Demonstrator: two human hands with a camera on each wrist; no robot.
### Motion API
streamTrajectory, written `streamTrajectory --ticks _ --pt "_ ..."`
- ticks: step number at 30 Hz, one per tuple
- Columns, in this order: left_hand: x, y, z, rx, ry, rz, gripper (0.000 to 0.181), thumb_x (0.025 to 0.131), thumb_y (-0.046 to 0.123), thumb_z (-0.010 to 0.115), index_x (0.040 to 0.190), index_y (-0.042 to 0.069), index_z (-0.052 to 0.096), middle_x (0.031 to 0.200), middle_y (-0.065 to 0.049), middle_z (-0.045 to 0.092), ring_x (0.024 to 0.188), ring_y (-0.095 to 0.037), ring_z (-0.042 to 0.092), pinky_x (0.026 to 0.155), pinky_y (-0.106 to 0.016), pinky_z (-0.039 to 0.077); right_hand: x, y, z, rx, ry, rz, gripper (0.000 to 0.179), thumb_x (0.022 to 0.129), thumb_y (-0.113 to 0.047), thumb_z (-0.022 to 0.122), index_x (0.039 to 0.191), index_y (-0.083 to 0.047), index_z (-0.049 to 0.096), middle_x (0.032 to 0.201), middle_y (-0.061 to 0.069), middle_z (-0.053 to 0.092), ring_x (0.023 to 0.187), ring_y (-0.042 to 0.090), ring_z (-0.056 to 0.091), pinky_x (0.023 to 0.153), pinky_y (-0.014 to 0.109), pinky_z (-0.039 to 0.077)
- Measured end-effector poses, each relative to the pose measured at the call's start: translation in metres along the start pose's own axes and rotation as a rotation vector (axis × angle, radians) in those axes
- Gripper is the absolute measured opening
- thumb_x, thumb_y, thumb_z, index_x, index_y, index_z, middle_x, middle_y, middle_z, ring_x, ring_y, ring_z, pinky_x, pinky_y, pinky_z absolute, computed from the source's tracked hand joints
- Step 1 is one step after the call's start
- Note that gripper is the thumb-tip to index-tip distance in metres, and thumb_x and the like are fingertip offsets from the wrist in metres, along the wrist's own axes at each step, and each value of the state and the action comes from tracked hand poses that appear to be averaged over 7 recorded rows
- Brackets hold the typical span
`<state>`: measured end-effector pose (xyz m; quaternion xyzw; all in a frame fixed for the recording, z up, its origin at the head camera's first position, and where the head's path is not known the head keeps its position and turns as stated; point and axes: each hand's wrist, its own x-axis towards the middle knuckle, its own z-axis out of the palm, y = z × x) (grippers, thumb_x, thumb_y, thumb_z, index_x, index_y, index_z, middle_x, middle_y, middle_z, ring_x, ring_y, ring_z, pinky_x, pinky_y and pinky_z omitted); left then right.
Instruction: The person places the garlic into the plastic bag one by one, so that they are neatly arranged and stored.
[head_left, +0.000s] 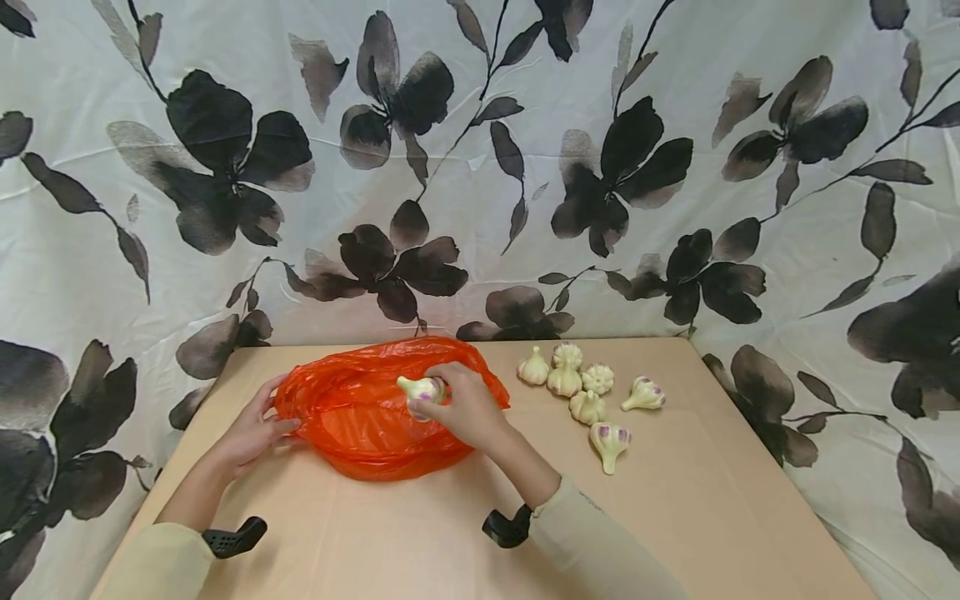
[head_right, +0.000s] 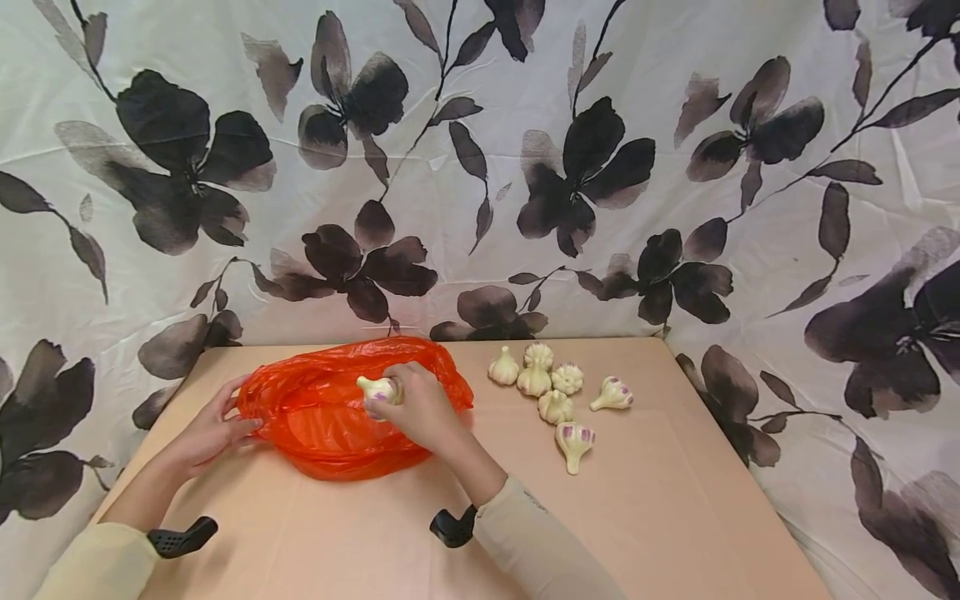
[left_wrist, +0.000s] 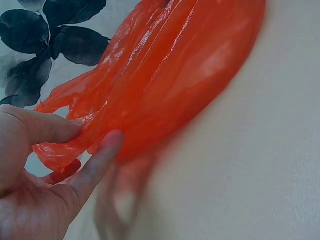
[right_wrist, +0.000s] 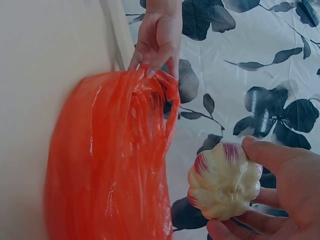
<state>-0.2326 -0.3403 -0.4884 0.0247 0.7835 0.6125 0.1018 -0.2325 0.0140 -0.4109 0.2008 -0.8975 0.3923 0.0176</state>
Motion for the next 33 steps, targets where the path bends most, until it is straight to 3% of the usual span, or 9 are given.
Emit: streamTrajectory --ticks 13,33 --pt "-0.002 0.004 0.001 0.022 0.000 0.004 0.086 0.092 0.001 0.058 0.155 0.020 0.002 0.153 -0.029 0.014 0.112 -0.022 0.055 0.087 -0.045 0.057 0.002 -0.006 0.008 0.026 -0.019 0.035 0.046 0.082 -0.037 0.077 0.121 -0.018 0.063 0.118 -0.002 0.060 0.100 0.014 0.056 0.078 0.021 0.057" --pt "-0.005 0.005 0.002 0.000 -0.001 0.009 0.083 0.092 0.000 0.057 0.154 0.019 0.006 0.150 -0.028 0.018 0.106 -0.016 0.058 0.088 -0.048 0.056 0.010 -0.009 0.023 0.064 -0.050 0.046 0.045 0.083 -0.037 0.075 0.122 -0.018 0.062 0.117 -0.002 0.061 0.098 0.013 0.056 0.075 0.019 0.056"
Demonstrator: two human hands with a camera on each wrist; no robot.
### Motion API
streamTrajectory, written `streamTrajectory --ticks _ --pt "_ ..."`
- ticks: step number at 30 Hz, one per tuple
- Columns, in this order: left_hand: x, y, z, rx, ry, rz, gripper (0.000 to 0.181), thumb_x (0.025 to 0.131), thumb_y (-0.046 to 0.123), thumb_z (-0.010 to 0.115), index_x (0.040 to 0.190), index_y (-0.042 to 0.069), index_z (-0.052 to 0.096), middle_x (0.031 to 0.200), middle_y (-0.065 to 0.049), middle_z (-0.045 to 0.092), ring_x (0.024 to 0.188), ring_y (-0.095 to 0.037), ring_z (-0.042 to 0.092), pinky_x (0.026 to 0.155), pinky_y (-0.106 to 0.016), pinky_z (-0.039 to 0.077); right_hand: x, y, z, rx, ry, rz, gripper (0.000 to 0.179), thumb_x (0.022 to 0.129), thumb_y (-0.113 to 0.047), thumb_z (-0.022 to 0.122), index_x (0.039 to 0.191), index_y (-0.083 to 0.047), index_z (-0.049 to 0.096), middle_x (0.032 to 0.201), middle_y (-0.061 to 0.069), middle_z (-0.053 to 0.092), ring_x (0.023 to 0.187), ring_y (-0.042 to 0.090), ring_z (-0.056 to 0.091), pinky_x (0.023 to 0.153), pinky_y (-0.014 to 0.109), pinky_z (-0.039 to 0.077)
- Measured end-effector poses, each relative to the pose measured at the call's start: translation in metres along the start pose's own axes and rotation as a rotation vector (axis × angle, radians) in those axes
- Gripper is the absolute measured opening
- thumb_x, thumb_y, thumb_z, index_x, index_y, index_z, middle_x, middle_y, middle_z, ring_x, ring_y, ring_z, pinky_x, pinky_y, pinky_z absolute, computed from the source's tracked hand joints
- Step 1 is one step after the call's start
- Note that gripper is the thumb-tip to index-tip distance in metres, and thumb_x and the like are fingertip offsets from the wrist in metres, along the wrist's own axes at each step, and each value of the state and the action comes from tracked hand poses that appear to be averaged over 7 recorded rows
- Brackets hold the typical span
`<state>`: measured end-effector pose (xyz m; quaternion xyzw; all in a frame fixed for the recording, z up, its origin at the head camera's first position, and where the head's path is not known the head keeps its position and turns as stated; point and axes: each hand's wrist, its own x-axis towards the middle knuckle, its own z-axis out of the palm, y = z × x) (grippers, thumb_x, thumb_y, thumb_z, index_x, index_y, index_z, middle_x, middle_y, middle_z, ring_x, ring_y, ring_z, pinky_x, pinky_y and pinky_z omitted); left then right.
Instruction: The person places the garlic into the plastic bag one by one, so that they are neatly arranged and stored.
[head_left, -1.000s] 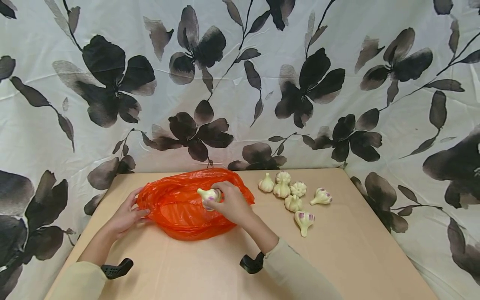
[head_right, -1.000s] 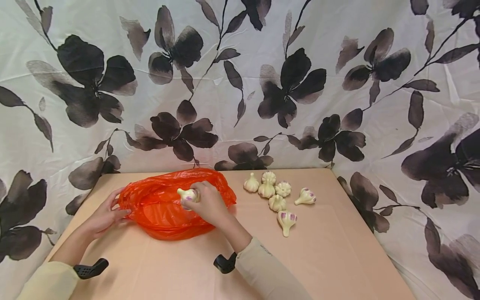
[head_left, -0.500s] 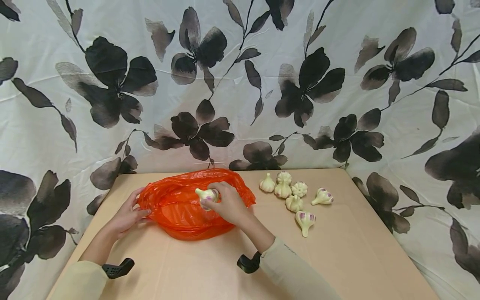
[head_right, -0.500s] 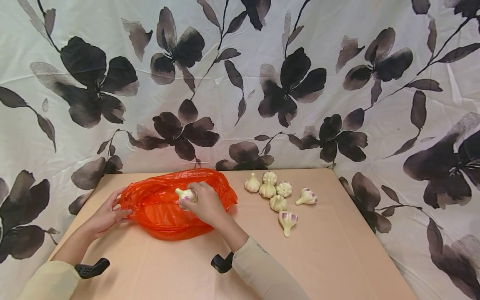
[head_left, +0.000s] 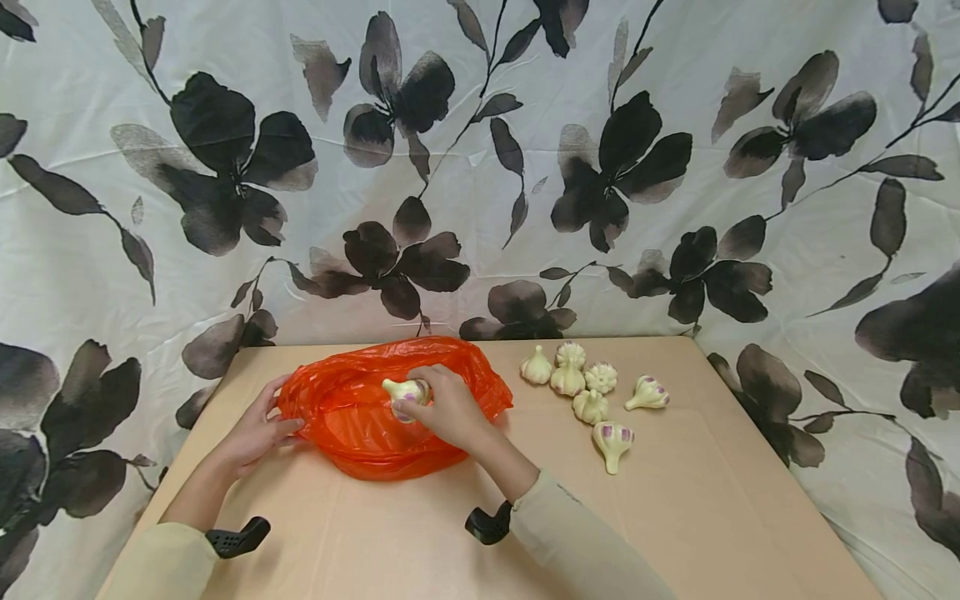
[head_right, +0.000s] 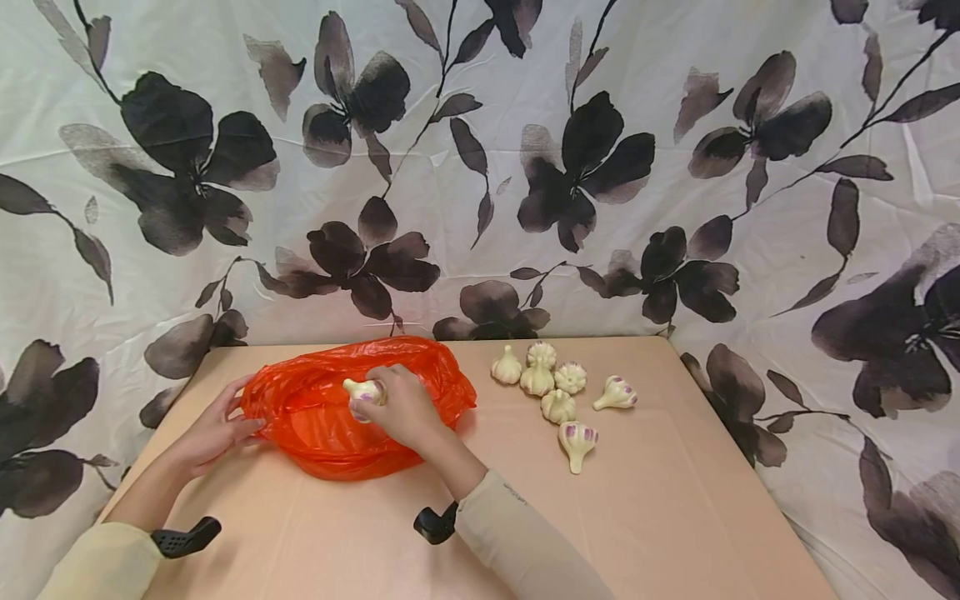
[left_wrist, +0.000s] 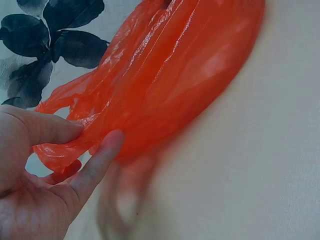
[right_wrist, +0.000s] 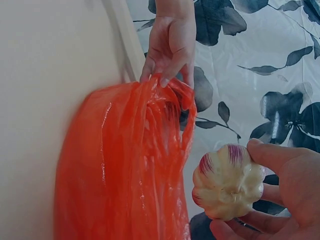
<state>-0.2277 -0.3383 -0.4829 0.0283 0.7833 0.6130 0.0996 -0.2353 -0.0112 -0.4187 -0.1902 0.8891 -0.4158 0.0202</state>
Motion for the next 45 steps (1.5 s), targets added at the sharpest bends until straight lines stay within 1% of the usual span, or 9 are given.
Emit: streamTrajectory --ticks 6,11,18,24,26,31,33,38,45 --pt "-0.001 -0.001 -0.001 -0.014 -0.003 -0.002 0.083 0.092 -0.001 0.057 0.154 0.019 0.005 0.150 -0.028 0.018 0.105 -0.014 0.058 0.088 -0.049 0.055 0.004 0.001 0.007 0.000 -0.005 0.024 0.045 0.082 -0.038 0.076 0.122 -0.021 0.062 0.113 -0.003 0.060 0.096 0.012 0.054 0.072 0.019 0.056" --pt "-0.001 0.000 -0.002 -0.015 -0.001 -0.008 0.083 0.092 -0.002 0.056 0.154 0.019 0.006 0.150 -0.028 0.017 0.106 -0.016 0.057 0.088 -0.049 0.056 0.008 0.002 0.011 -0.008 -0.006 0.020 0.044 0.083 -0.037 0.076 0.121 -0.020 0.063 0.109 -0.004 0.060 0.093 0.012 0.054 0.071 0.016 0.054" --pt "-0.001 0.000 -0.002 -0.016 -0.004 -0.007 0.083 0.092 -0.002 0.056 0.155 0.020 0.005 0.151 -0.028 0.016 0.106 -0.016 0.057 0.088 -0.048 0.056 0.012 0.003 0.018 -0.005 -0.008 0.028 0.044 0.083 -0.037 0.076 0.120 -0.018 0.063 0.111 -0.002 0.060 0.094 0.013 0.053 0.072 0.017 0.055" --pt "-0.002 0.000 -0.002 -0.022 -0.010 -0.004 0.083 0.092 -0.003 0.055 0.154 0.020 0.005 0.150 -0.028 0.017 0.105 -0.015 0.058 0.088 -0.049 0.055 0.016 0.004 0.026 0.008 -0.031 0.032 0.045 0.083 -0.038 0.075 0.121 -0.016 0.063 0.107 -0.003 0.059 0.091 0.012 0.054 0.072 0.017 0.055" --pt "-0.002 0.001 -0.001 -0.022 -0.010 -0.008 0.083 0.092 -0.002 0.055 0.155 0.019 0.004 0.151 -0.028 0.016 0.107 -0.017 0.058 0.088 -0.049 0.056 0.017 0.004 0.028 0.010 -0.034 0.029 0.046 0.083 -0.038 0.075 0.121 -0.016 0.063 0.107 -0.002 0.059 0.091 0.012 0.054 0.071 0.016 0.055" --pt "-0.001 0.001 -0.001 -0.008 -0.003 -0.018 0.084 0.092 -0.001 0.056 0.155 0.019 0.004 0.151 -0.029 0.016 0.108 -0.018 0.057 0.087 -0.046 0.057 0.020 0.005 0.033 0.004 -0.037 0.016 0.044 0.083 -0.038 0.075 0.119 -0.016 0.064 0.105 -0.001 0.060 0.089 0.011 0.054 0.068 0.014 0.052" --pt "-0.001 0.000 -0.002 0.001 0.002 -0.023 0.083 0.092 0.000 0.056 0.155 0.019 0.005 0.151 -0.028 0.016 0.107 -0.016 0.056 0.087 -0.045 0.057 0.022 0.006 0.036 -0.002 -0.041 0.014 0.042 0.084 -0.038 0.074 0.119 -0.017 0.064 0.106 -0.001 0.060 0.089 0.011 0.053 0.067 0.013 0.051" --pt "-0.001 0.000 -0.001 0.006 0.006 -0.033 0.084 0.093 0.001 0.057 0.155 0.020 0.004 0.152 -0.028 0.016 0.110 -0.020 0.055 0.087 -0.044 0.057 0.025 0.005 0.041 -0.020 -0.064 0.016 0.044 0.084 -0.040 0.073 0.120 -0.017 0.063 0.108 -0.001 0.060 0.090 0.011 0.053 0.068 0.013 0.051" --pt "0.000 0.000 -0.001 0.007 0.005 -0.033 0.085 0.093 0.002 0.058 0.155 0.023 0.003 0.153 -0.028 0.015 0.110 -0.019 0.055 0.087 -0.043 0.057 0.028 0.005 0.048 -0.053 -0.082 0.019 0.052 0.085 -0.041 0.072 0.130 -0.019 0.060 0.115 -0.001 0.060 0.091 0.010 0.054 0.071 0.014 0.052"
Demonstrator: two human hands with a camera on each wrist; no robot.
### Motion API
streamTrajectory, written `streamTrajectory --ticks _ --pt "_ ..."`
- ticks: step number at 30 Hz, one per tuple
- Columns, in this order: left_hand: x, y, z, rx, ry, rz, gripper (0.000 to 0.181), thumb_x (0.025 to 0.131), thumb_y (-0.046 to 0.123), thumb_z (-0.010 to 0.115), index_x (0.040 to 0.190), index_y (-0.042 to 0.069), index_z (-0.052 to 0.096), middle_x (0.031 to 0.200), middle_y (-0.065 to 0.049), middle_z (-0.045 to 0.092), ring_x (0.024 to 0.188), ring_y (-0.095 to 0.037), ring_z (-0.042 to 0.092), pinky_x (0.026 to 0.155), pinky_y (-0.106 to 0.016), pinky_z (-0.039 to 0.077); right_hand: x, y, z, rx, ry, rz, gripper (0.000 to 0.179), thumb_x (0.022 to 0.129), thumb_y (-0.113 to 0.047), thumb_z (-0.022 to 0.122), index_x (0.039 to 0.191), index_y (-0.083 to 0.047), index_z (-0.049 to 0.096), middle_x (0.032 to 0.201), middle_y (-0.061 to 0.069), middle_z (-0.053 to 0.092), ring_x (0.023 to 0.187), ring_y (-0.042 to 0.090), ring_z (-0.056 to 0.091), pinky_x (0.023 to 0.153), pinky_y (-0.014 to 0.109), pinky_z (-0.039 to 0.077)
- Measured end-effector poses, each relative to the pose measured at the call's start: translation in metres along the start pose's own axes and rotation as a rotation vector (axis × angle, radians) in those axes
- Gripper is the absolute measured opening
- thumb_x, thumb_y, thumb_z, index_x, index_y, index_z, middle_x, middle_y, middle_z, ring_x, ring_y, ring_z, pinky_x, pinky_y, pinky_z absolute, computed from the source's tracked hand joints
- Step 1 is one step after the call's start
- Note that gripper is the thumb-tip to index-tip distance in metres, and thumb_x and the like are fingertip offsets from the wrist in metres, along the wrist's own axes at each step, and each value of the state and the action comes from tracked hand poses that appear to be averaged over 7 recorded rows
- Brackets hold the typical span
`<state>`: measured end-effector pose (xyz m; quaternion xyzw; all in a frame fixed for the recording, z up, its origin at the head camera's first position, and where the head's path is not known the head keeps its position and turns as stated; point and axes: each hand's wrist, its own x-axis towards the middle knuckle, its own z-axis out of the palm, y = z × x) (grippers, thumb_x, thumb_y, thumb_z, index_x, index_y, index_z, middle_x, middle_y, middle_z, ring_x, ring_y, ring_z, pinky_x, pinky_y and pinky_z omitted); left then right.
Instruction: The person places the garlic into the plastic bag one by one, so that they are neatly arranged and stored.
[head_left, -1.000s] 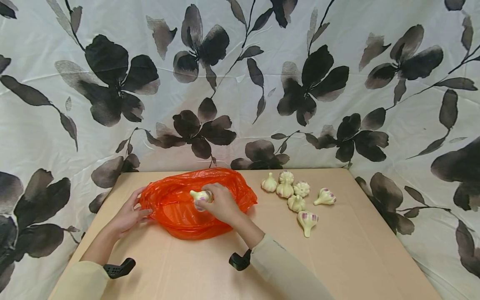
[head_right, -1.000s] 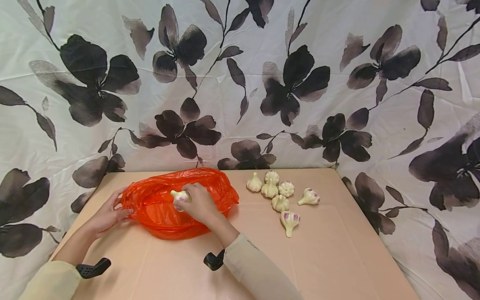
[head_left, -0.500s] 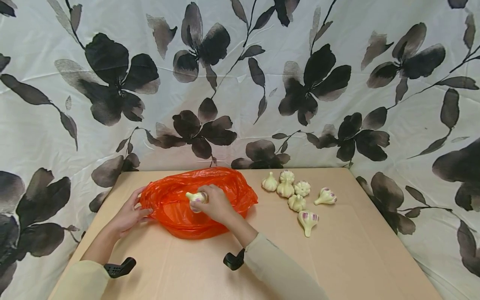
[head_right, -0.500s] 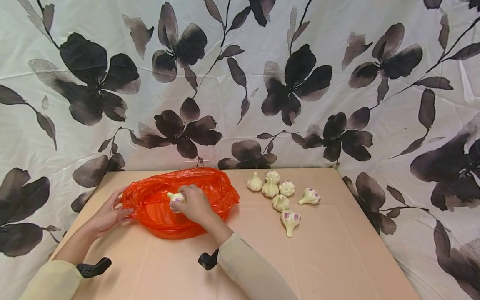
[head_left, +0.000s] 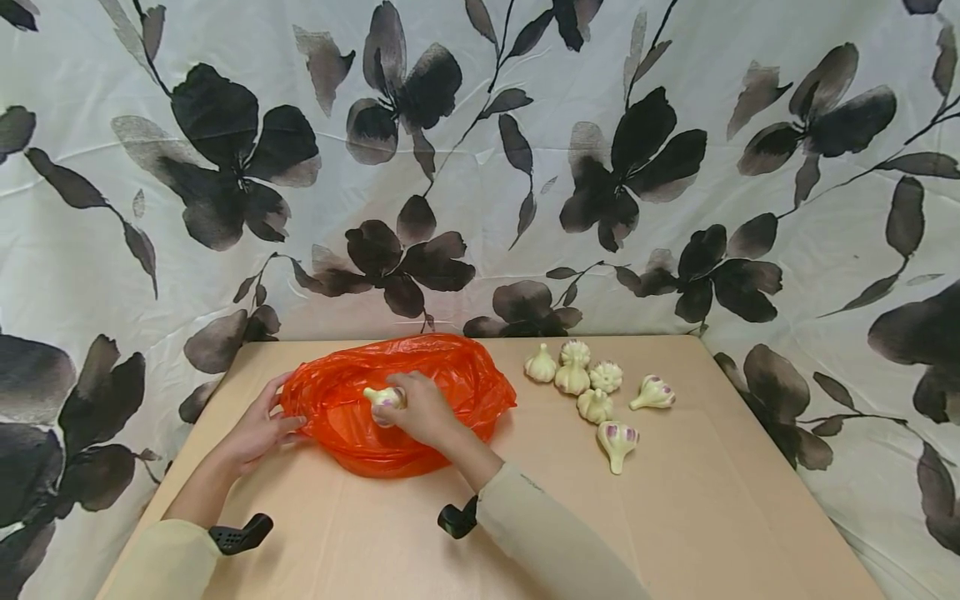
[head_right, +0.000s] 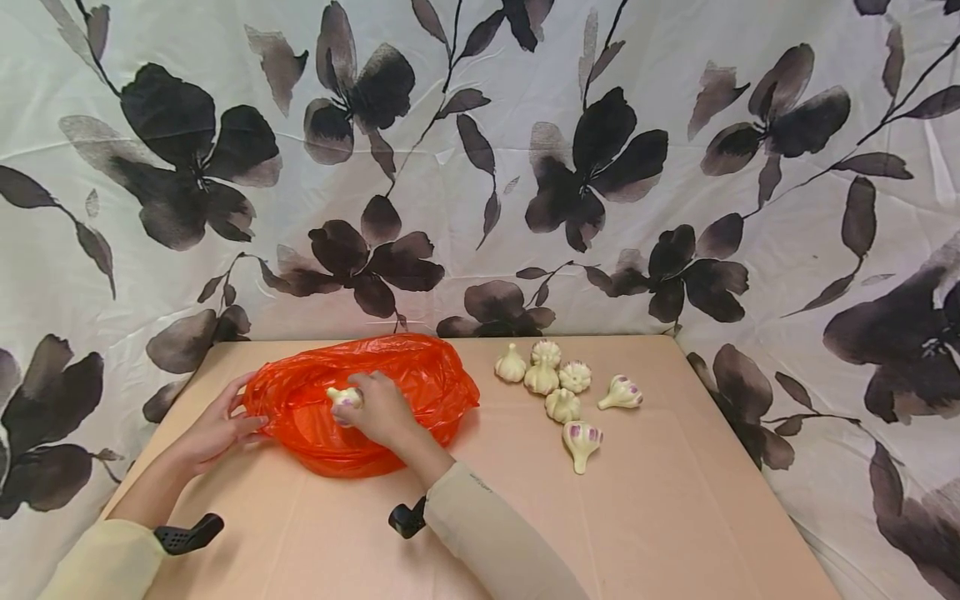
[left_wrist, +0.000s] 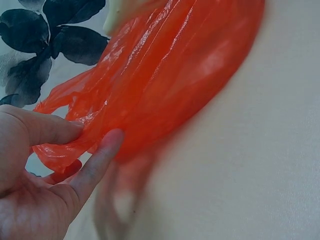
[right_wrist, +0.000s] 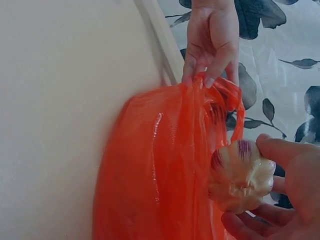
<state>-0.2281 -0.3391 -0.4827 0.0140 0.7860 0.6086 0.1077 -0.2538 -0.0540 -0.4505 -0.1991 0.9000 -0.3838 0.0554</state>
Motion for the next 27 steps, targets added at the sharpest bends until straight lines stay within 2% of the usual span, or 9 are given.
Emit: streamTrajectory --ticks 7,20,27 --pt "0.001 -0.001 -0.001 -0.008 -0.003 0.000 0.086 0.093 0.001 0.057 0.155 0.022 0.002 0.153 -0.028 0.015 0.108 -0.017 0.056 0.088 -0.045 0.057 0.004 0.002 0.009 0.014 -0.024 -0.009 0.045 0.084 -0.039 0.074 0.122 -0.017 0.064 0.104 -0.003 0.058 0.084 0.008 0.053 0.067 0.013 0.051" --pt "0.006 -0.002 0.000 -0.011 0.004 0.007 0.083 0.093 0.000 0.056 0.155 0.022 0.005 0.152 -0.028 0.017 0.107 -0.015 0.055 0.087 -0.045 0.057 0.014 0.008 0.014 0.009 -0.029 0.019 0.046 0.077 -0.036 0.080 0.114 -0.016 0.063 0.099 -0.005 0.057 0.084 0.009 0.051 0.071 0.013 0.050" --pt "0.009 -0.002 0.002 -0.007 0.015 -0.004 0.084 0.093 0.000 0.057 0.155 0.023 0.005 0.152 -0.028 0.016 0.108 -0.016 0.055 0.087 -0.043 0.057 0.018 0.013 0.015 -0.014 -0.066 0.010 0.059 0.076 -0.035 0.082 0.127 -0.012 0.061 0.112 0.000 0.060 0.092 0.010 0.052 0.080 0.017 0.051"
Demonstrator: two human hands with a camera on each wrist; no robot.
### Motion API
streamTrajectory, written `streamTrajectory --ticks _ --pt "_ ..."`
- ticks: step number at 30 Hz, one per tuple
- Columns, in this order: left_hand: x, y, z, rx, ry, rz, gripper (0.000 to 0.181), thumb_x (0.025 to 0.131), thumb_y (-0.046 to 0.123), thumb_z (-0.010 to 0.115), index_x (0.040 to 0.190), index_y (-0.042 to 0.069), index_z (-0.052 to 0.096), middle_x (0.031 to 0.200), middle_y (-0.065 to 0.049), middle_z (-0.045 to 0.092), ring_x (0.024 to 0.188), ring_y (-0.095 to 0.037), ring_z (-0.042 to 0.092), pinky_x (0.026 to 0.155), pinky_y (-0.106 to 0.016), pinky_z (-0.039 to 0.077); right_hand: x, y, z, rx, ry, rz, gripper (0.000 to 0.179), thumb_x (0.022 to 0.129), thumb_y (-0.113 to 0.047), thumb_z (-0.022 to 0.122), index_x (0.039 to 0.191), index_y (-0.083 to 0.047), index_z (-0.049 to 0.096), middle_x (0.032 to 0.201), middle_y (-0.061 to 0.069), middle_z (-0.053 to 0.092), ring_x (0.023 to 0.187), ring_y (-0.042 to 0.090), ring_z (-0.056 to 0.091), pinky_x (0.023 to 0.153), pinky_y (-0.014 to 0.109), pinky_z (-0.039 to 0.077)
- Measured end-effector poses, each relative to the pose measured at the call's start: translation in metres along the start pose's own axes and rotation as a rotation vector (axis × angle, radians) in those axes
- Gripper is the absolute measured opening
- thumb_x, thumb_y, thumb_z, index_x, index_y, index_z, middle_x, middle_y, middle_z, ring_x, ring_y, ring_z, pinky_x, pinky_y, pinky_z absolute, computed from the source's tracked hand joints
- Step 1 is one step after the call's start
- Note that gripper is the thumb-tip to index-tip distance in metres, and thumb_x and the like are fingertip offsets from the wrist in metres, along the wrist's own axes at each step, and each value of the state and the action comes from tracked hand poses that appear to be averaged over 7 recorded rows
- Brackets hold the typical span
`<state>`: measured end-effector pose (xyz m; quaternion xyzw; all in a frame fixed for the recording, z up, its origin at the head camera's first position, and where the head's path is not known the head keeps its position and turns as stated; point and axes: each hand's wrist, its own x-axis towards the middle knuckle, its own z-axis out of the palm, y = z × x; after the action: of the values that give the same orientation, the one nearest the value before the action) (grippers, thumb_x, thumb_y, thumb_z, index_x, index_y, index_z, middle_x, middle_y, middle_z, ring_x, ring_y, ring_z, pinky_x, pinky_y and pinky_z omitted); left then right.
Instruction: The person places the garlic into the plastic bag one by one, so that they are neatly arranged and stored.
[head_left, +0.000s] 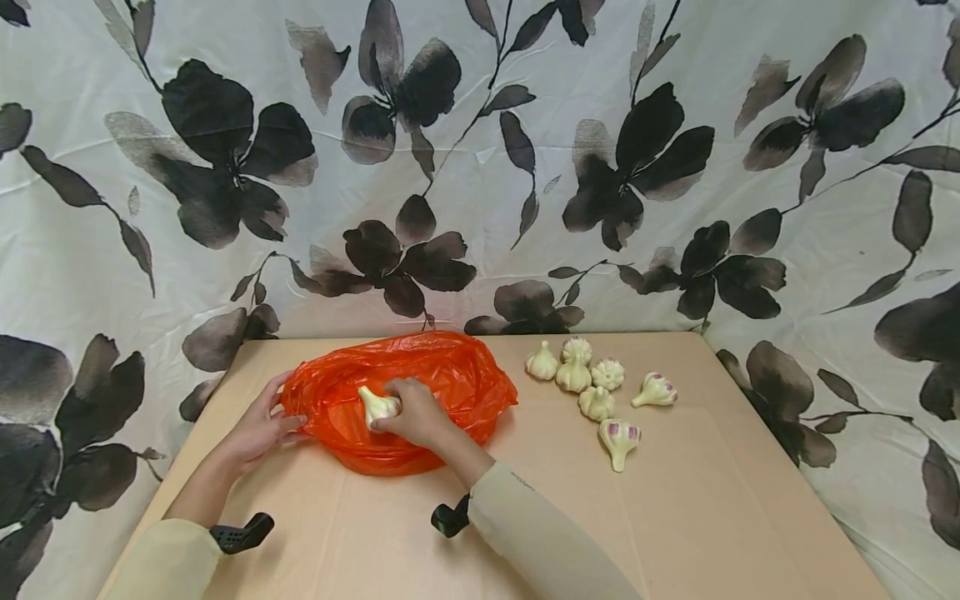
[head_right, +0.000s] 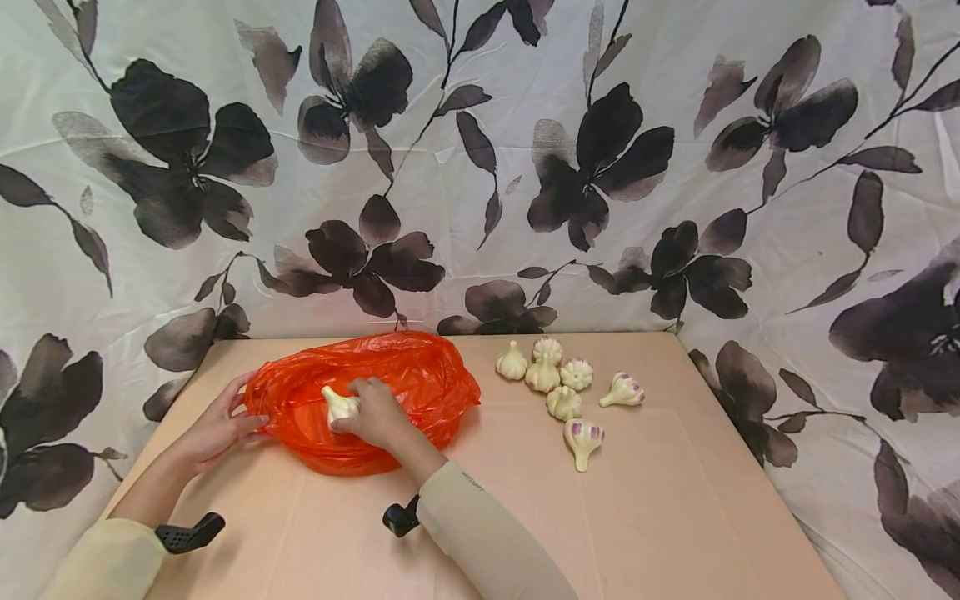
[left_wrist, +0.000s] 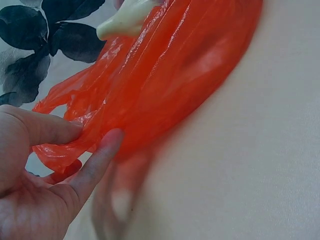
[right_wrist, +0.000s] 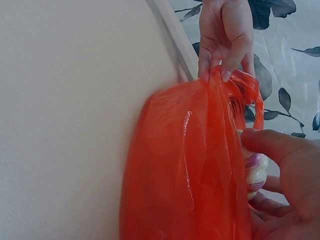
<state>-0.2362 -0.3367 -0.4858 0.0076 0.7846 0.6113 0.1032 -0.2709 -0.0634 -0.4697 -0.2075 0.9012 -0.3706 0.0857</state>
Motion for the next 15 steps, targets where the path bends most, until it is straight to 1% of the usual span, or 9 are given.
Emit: streamTrajectory --ticks 3,7,11,15 --pt "-0.0005 0.0001 0.0002 -0.001 0.003 -0.006 0.085 0.093 0.000 0.057 0.155 0.024 0.004 0.153 -0.028 0.016 0.109 -0.017 0.054 0.087 -0.042 0.057 0.0006 0.0002 0.0007 -0.008 -0.018 -0.010 0.058 0.077 -0.035 0.081 0.127 -0.013 0.063 0.110 0.001 0.058 0.092 0.010 0.050 0.075 0.016 0.049" --pt "-0.0008 0.0000 0.0001 -0.005 0.001 -0.007 0.085 0.093 0.000 0.057 0.155 0.024 0.004 0.152 -0.028 0.016 0.109 -0.017 0.054 0.086 -0.042 0.058 0.0010 0.0001 0.0021 -0.002 -0.032 -0.013 0.051 0.078 -0.035 0.081 0.122 -0.014 0.067 0.103 -0.001 0.055 0.089 0.009 0.047 0.067 0.015 0.045" --pt "-0.0011 -0.0003 -0.0002 -0.003 0.000 -0.007 0.086 0.093 0.001 0.057 0.155 0.024 0.003 0.152 -0.028 0.016 0.107 -0.016 0.055 0.086 -0.041 0.058 0.0008 0.0001 0.0041 0.007 -0.035 0.015 0.052 0.077 -0.037 0.081 0.121 -0.013 0.065 0.103 -0.002 0.061 0.084 0.008 0.050 0.066 0.014 0.047" --pt "-0.0014 -0.0008 -0.0001 -0.002 0.003 -0.011 0.086 0.093 0.001 0.057 0.156 0.024 0.003 0.153 -0.027 0.015 0.107 -0.015 0.055 0.087 -0.041 0.058 0.0007 0.0005 0.0060 0.024 -0.053 0.043 0.055 0.078 -0.038 0.079 0.124 -0.013 0.062 0.102 -0.003 0.065 0.080 0.009 0.054 0.066 0.016 0.049"
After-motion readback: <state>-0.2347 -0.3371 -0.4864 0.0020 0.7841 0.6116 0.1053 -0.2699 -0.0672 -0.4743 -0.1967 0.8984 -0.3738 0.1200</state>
